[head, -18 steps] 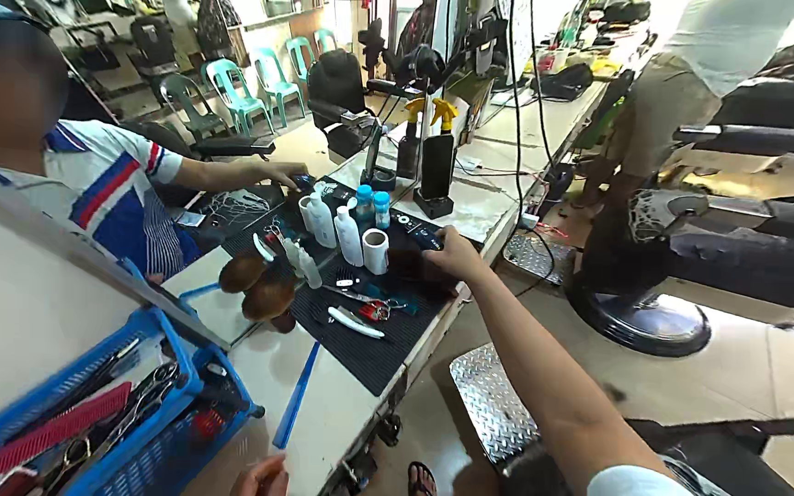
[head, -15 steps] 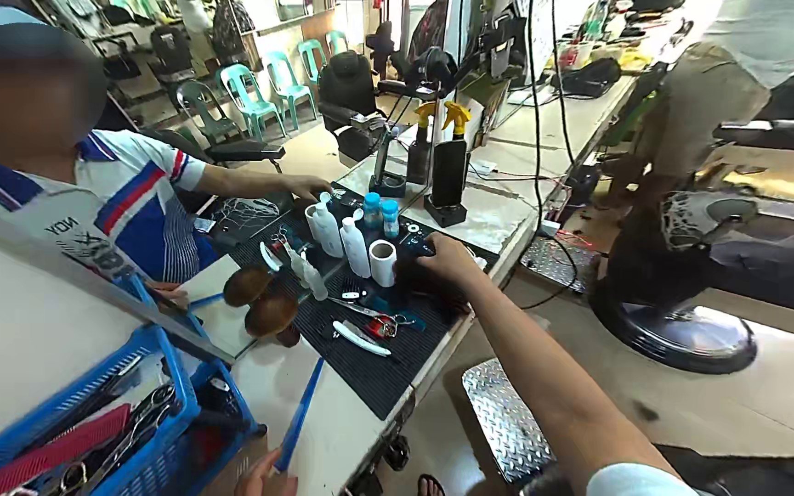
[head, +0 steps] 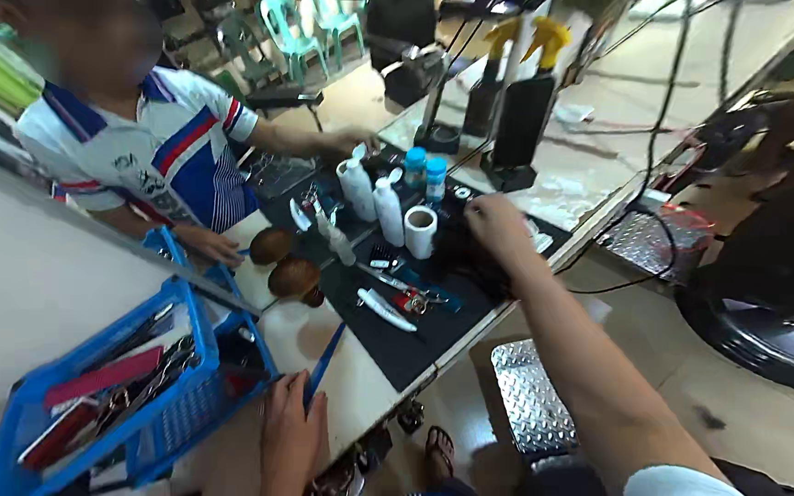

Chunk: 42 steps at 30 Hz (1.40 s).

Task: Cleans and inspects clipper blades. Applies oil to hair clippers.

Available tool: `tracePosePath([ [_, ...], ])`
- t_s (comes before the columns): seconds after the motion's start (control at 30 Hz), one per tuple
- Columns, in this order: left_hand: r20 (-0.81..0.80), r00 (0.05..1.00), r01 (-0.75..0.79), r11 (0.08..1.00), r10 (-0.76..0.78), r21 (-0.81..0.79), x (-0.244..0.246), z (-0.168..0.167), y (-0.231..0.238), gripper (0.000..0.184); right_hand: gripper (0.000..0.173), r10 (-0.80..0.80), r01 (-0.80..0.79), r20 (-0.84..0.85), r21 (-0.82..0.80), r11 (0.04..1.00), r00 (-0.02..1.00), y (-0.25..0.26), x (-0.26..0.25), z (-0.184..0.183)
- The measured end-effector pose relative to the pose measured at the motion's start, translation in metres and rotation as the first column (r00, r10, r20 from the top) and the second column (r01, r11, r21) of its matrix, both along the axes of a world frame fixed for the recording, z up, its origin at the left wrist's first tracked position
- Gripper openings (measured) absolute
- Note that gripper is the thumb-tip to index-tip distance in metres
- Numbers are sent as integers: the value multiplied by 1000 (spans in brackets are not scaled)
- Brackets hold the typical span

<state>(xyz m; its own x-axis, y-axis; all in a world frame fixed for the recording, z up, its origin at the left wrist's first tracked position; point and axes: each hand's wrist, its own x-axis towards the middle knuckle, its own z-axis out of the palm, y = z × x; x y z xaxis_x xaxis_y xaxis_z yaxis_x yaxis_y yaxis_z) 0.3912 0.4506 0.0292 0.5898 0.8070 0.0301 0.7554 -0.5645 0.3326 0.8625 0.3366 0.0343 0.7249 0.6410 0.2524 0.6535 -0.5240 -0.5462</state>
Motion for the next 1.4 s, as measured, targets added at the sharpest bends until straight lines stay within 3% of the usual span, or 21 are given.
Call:
tracePosePath([
  [0.1, -77, 997, 17, 1000, -16, 4, -1, 6, -2, 43, 42, -230, 259, -157, 200, 945, 961, -70, -19, 7],
  [0.2, -84, 993, 85, 996, -82, 26, -5, 10, -4, 43, 56, -411, 576, -426, 401, 712, 806, -129, -35, -23],
  [0.23, -85, 991, 110, 993, -107, 32, -6, 10, -4, 43, 53, -394, 635, -527, 427, 644, 753, -145, -42, -37],
  [0.3, -83, 986, 152, 987, -148, 45, -7, 8, -2, 41, 44, -311, 708, -704, 378, 596, 638, -168, -63, -65],
  [0.37, -67, 983, 177, 981, -172, 76, -7, 5, 1, 38, 51, -205, 746, -823, 337, 575, 530, -176, -77, -96],
  [0.57, 27, 990, 135, 981, -140, 135, -6, -13, 4, 35, 55, 105, 867, -956, 292, 404, 273, -144, -58, -141],
  [0.63, 67, 991, 104, 988, -112, 117, -3, -17, 5, 37, 54, 168, 872, -953, 300, 388, 253, -129, -42, -144],
  [0.77, 83, 993, 69, 991, -80, 118, -5, -25, 1, 41, 74, 183, 840, -951, 306, 448, 249, -132, -28, -158],
  [0.97, 137, 990, 24, 992, -41, 121, -1, -27, -5, 48, 60, 136, 810, -950, 312, 497, 282, -184, -36, -156],
  [1.17, 136, 990, 26, 990, -45, 136, 1, -28, -7, 43, 52, 89, 825, -956, 285, 487, 278, -247, -53, -154],
  [1.4, 170, 985, -7, 993, -14, 121, 1, -29, -6, 39, 51, 95, 847, -953, 299, 440, 287, -276, -70, -157],
])
